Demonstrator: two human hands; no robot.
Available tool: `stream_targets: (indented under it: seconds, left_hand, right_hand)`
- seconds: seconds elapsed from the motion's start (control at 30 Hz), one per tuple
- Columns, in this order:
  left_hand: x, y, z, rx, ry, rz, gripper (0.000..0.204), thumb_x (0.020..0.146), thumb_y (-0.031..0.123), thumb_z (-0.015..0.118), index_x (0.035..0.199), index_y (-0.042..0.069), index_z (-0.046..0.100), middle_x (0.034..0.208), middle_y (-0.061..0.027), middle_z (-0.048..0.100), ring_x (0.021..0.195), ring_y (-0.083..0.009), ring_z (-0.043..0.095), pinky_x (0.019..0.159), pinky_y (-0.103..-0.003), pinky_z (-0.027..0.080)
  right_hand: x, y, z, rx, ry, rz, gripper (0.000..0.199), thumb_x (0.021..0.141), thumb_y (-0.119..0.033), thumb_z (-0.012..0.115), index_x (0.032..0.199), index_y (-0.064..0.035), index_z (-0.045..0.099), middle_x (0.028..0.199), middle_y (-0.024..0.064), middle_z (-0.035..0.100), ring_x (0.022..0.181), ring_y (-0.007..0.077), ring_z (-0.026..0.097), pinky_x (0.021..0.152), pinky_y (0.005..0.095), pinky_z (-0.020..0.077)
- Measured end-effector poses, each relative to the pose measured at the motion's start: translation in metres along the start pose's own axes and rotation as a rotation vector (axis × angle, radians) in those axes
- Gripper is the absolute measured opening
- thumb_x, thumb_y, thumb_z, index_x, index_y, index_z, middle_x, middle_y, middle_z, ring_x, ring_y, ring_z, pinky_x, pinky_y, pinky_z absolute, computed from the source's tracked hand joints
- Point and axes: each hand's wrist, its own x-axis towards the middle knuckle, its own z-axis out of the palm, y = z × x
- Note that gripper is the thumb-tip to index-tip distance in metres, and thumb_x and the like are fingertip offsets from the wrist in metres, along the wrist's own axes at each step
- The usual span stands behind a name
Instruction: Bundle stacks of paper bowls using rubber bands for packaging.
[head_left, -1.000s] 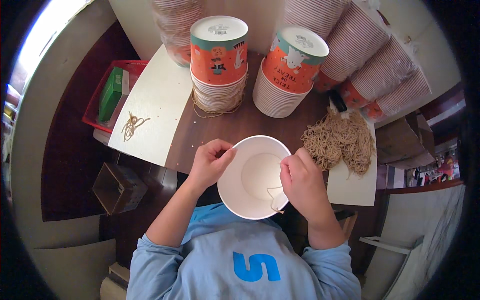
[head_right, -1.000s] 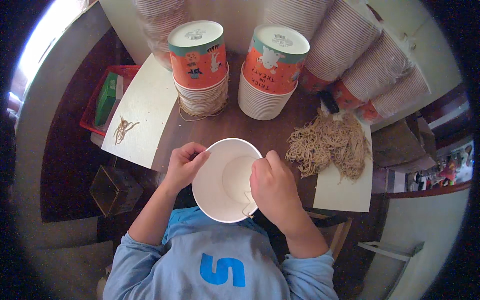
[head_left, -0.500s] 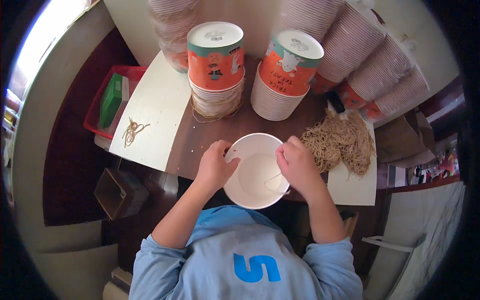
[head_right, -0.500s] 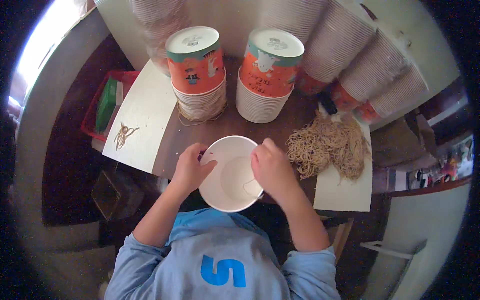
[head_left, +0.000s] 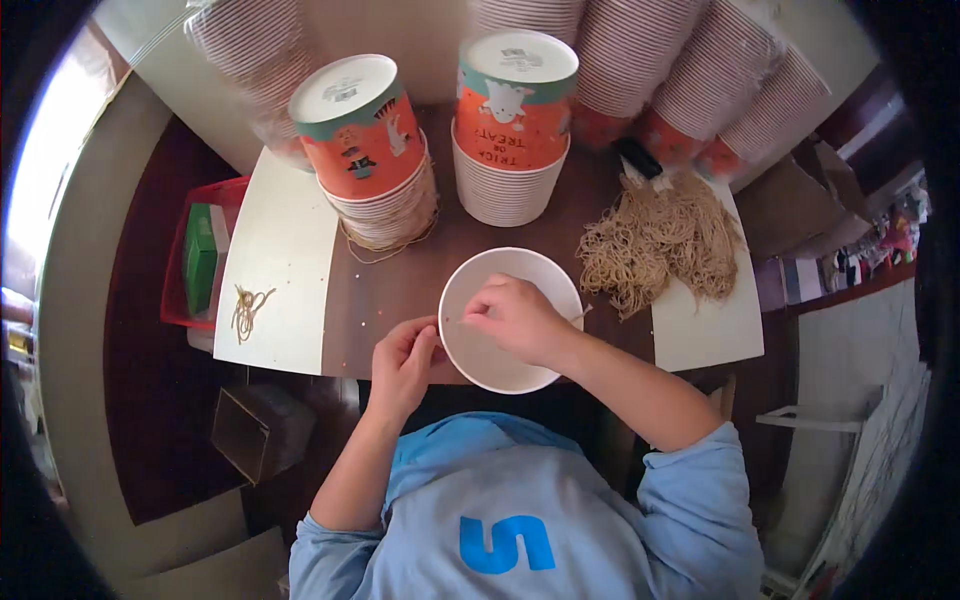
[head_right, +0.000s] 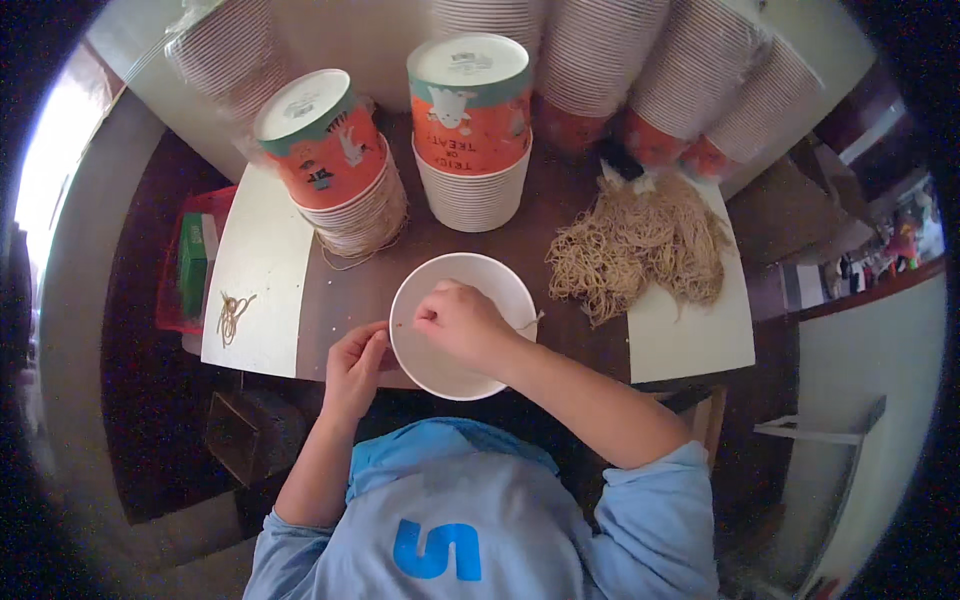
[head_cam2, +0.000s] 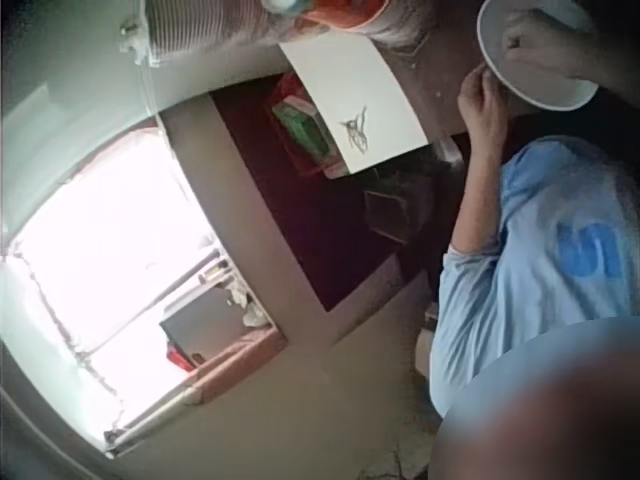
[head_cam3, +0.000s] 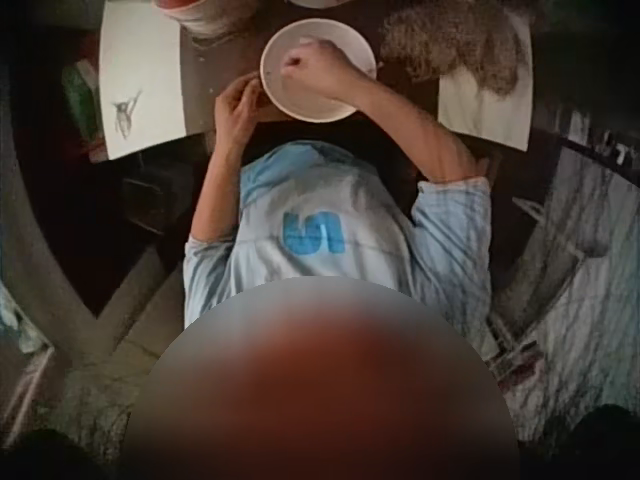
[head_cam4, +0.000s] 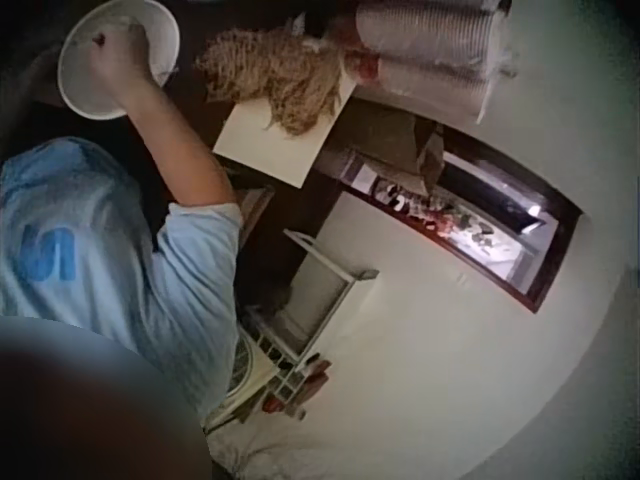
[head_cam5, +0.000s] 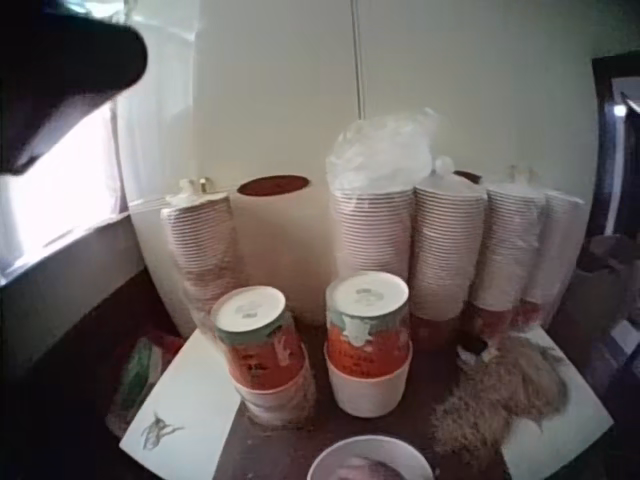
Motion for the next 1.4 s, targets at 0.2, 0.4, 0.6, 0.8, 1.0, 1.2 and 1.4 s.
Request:
stream_targets:
  seconds: [0.2, 0.4, 0.6, 0.8, 1.0, 1.2, 1.4]
  left_hand:
    - [0.006, -0.005, -0.003, 0.092, 0.012, 0.074, 0.019, 0.092, 0.008, 0.055, 0.104, -0.005, 0.062, 0.085, -0.0073, 0.065, 0.074, -0.0104, 0.062, 0.067, -0.024, 0.052]
    - [0.007, -0.003, -0.003, 0.172, 0.023, 0.098, 0.018, 0.091, 0.007, 0.056, 0.102, -0.005, 0.062, 0.084, -0.0075, 0.066, 0.073, -0.0103, 0.063, 0.067, -0.024, 0.052]
    - [0.01, -0.002, -0.005, 0.2, 0.019, 0.122, 0.017, 0.09, 0.007, 0.057, 0.101, -0.005, 0.063, 0.084, -0.0086, 0.065, 0.074, -0.0112, 0.063, 0.067, -0.024, 0.052]
    - [0.012, -0.005, -0.009, 0.305, -0.028, 0.19, 0.02, 0.091, 0.004, 0.055, 0.107, -0.006, 0.06, 0.09, -0.0087, 0.065, 0.079, -0.0125, 0.063, 0.07, -0.026, 0.053]
    - [0.012, 0.012, -0.007, 0.624, -0.016, 0.381, 0.019, 0.086, 0.003, 0.059, 0.103, -0.001, 0.064, 0.086, -0.01, 0.066, 0.078, -0.0132, 0.063, 0.069, -0.028, 0.051]
    - [0.004, 0.021, -0.005, 0.841, -0.052, 0.323, 0.015, 0.083, 0.007, 0.057, 0.092, -0.002, 0.064, 0.082, -0.0096, 0.066, 0.076, -0.018, 0.064, 0.068, -0.03, 0.051]
    - [-0.008, -0.003, -0.026, -0.368, -0.08, -0.279, 0.007, 0.083, 0.007, 0.055, 0.079, 0.003, 0.059, 0.089, -0.0101, 0.065, 0.081, -0.0194, 0.063, 0.071, -0.03, 0.051]
  right_hand:
    - [0.007, -0.001, 0.009, -0.067, 0.035, 0.021, 0.011, 0.077, -0.014, 0.064, 0.078, -0.0042, 0.067, 0.087, 0.012, 0.061, 0.081, 0.0285, 0.061, 0.072, 0.0376, 0.0486]
    - [0.008, -0.001, 0.015, -0.072, 0.032, 0.022, 0.01, 0.078, -0.013, 0.063, 0.078, -0.0044, 0.067, 0.086, 0.0111, 0.061, 0.081, 0.0282, 0.061, 0.072, 0.0379, 0.0486]
    - [0.008, -0.002, 0.017, -0.06, 0.057, 0.034, 0.009, 0.077, -0.012, 0.063, 0.077, -0.0037, 0.066, 0.085, 0.0111, 0.06, 0.079, 0.0283, 0.061, 0.07, 0.0374, 0.0485]
    - [0.009, -0.004, 0.019, -0.075, 0.061, 0.007, 0.009, 0.077, -0.012, 0.064, 0.077, -0.0036, 0.066, 0.085, 0.0113, 0.06, 0.078, 0.0283, 0.061, 0.069, 0.0376, 0.0486]
    - [0.011, -0.005, 0.024, -0.049, 0.078, -0.028, 0.011, 0.077, -0.015, 0.062, 0.073, -0.0054, 0.064, 0.082, 0.0122, 0.059, 0.077, 0.03, 0.06, 0.069, 0.0416, 0.0479]
    - [0.017, -0.002, 0.015, -0.047, -0.102, -0.1, 0.014, 0.078, -0.017, 0.06, 0.085, -0.0071, 0.067, 0.086, 0.0138, 0.063, 0.082, 0.0324, 0.062, 0.073, 0.0419, 0.0489]
    - [-0.001, -0.02, -0.041, -0.374, -0.158, -0.084, 0.023, 0.079, -0.017, 0.062, 0.1, -0.007, 0.061, 0.089, 0.0118, 0.064, 0.087, 0.0301, 0.062, 0.077, 0.0412, 0.0488]
